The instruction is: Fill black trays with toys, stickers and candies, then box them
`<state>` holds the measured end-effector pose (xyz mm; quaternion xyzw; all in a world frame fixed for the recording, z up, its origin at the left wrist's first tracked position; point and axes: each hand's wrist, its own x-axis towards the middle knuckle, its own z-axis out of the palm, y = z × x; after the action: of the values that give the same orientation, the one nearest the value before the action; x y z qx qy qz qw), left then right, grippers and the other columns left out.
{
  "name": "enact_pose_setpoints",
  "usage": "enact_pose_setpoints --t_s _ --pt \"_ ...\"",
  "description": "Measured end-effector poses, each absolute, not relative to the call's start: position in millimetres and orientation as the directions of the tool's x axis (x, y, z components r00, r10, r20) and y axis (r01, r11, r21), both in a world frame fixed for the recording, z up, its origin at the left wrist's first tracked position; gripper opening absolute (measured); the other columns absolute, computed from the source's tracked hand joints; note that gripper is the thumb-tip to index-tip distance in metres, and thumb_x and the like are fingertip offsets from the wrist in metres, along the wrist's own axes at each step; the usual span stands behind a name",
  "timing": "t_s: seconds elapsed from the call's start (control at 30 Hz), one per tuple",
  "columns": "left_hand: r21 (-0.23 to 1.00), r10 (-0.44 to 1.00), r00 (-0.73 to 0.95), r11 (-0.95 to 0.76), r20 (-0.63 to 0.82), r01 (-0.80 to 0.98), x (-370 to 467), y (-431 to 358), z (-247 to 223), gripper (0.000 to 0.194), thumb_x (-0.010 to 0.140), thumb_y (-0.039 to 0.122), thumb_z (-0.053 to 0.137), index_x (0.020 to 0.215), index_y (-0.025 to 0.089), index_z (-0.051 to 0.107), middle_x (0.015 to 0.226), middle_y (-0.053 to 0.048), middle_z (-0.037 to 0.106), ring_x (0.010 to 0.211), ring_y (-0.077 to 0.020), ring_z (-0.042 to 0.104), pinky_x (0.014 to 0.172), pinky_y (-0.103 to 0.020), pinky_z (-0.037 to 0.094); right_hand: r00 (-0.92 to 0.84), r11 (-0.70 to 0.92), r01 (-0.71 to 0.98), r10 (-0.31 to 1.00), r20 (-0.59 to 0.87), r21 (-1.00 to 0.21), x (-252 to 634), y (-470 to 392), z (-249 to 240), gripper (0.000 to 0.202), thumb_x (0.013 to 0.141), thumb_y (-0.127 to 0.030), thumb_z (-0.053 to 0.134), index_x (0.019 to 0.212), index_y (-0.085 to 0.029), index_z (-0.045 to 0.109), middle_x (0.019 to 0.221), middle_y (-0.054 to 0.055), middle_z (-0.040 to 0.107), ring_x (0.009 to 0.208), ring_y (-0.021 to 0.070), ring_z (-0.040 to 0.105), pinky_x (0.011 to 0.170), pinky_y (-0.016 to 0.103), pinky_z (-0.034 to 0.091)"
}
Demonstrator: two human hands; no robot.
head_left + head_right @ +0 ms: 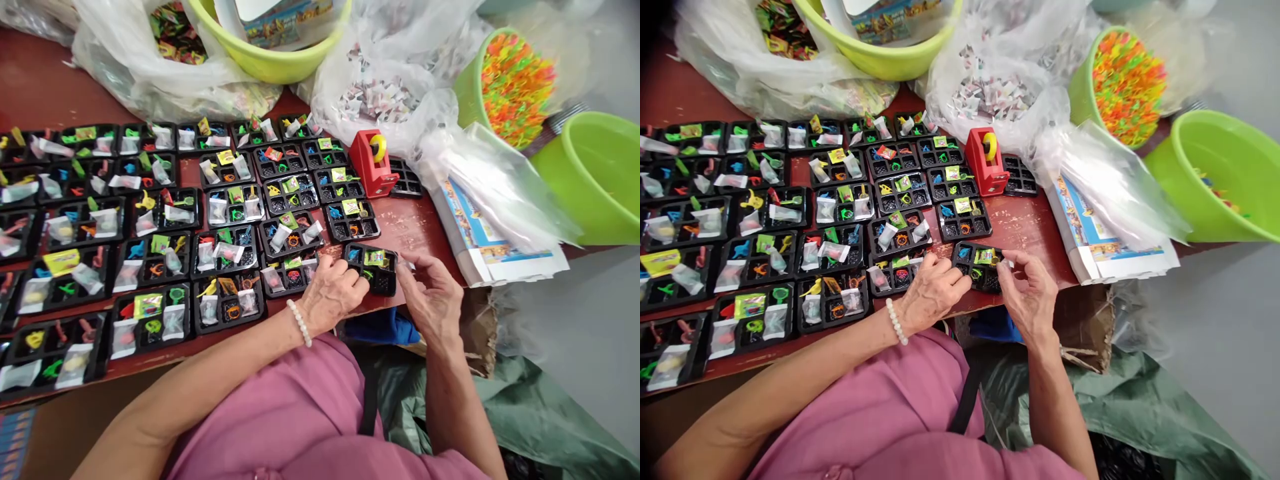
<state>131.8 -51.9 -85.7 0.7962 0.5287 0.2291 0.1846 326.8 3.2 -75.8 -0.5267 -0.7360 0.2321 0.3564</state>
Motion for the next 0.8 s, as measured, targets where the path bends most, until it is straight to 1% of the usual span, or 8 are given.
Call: enact_pose_setpoints --t_s 0.13,0.23,0.37,0.5,0.57,0.67,0.73,0.8 --pt "0.511 0.930 0.321 -0.366 0.177 0.777 134.5 -54.1 -87.5 0.033 0.098 0.007 0.040 0.081 0.019 0.065 0.080 -0.013 0.064 0.079 -0.0273 0.050 0.074 -0.043 0.028 -0.261 0.353 0.660 0.935 0.238 -0.663 333.0 8.6 -82.9 0.030 0.094 -0.040 0.066 0.116 -0.020 0.070 0.096 0.006 0.073 0.065 0.0171 0.062 0.064 0.034 0.057" --pt "0.503 0.934 0.305 -0.358 0.188 0.787 137.6 -54.8 -90.1 0.034 0.099 0.009 0.040 0.081 0.019 0.067 0.078 -0.014 0.064 0.077 -0.0274 0.050 0.073 -0.044 0.027 -0.345 0.433 0.688 0.901 0.263 -0.582 334.1 10.4 -94.7 0.028 0.095 -0.039 0.066 0.115 -0.020 0.069 0.098 0.008 0.072 0.071 0.0194 0.064 0.068 0.036 0.058" --pt "0.373 0.906 0.342 -0.417 0.251 0.829 138.0 -57.2 -90.1 0.027 0.099 0.010 0.045 0.086 0.016 0.067 0.077 -0.011 0.064 0.076 -0.0270 0.051 0.070 -0.042 0.026 -0.361 0.514 0.696 0.854 0.374 -0.501 330.7 12.2 -99.8 0.028 0.096 -0.037 0.066 0.118 -0.019 0.067 0.108 0.012 0.068 0.082 0.0218 0.067 0.075 0.039 0.061" --pt "0.298 0.905 0.288 -0.382 0.313 0.875 131.1 -61.4 -80.2 0.015 0.096 0.014 0.058 0.082 0.018 0.063 0.076 -0.005 0.063 0.074 -0.0237 0.052 0.068 -0.040 0.026 -0.423 0.583 0.634 0.811 0.403 -0.508 316.7 24.8 -80.3 0.021 0.098 -0.032 0.063 0.117 -0.021 0.067 0.109 0.010 0.066 0.077 0.0182 0.067 0.068 0.033 0.060" --pt "0.315 0.915 0.233 -0.339 0.330 0.886 123.4 -64.5 -71.1 0.011 0.096 0.016 0.062 0.085 0.019 0.063 0.077 -0.003 0.064 0.073 -0.0222 0.052 0.068 -0.040 0.028 -0.465 0.632 0.572 0.775 0.428 -0.523 301.5 41.3 -64.2 0.019 0.098 -0.029 0.063 0.115 -0.023 0.068 0.108 0.009 0.067 0.077 0.0176 0.066 0.064 0.031 0.059" --pt "0.409 0.926 0.153 -0.295 0.345 0.863 104.8 -72.8 -54.6 0.008 0.098 0.016 0.061 0.097 0.021 0.067 0.084 -0.001 0.069 0.077 -0.0205 0.056 0.072 -0.039 0.032 -0.521 0.701 0.502 0.713 0.470 -0.507 266.9 90.3 -40.2 0.017 0.099 -0.029 0.061 0.112 -0.023 0.070 0.106 0.008 0.069 0.079 0.0191 0.067 0.064 0.032 0.057" --pt "0.493 0.933 0.080 -0.256 0.350 0.832 87.4 -81.7 -44.7 0.012 0.099 0.015 0.058 0.103 0.022 0.067 0.090 -0.001 0.072 0.081 -0.0192 0.060 0.076 -0.038 0.035 -0.525 0.700 0.522 0.714 0.462 -0.488 238.9 142.1 -29.2 0.018 0.097 -0.027 0.060 0.110 -0.023 0.072 0.104 0.008 0.071 0.081 0.0213 0.067 0.069 0.035 0.058" --pt "0.557 0.931 -0.016 -0.204 0.365 0.805 66.3 -93.6 -38.0 0.017 0.100 0.012 0.057 0.108 0.022 0.067 0.095 0.000 0.074 0.085 -0.0178 0.062 0.080 -0.037 0.038 -0.479 0.636 0.609 0.771 0.419 -0.474 211.0 204.7 -24.1 0.019 0.093 -0.021 0.061 0.108 -0.021 0.073 0.104 0.009 0.073 0.088 0.0247 0.069 0.083 0.040 0.056"
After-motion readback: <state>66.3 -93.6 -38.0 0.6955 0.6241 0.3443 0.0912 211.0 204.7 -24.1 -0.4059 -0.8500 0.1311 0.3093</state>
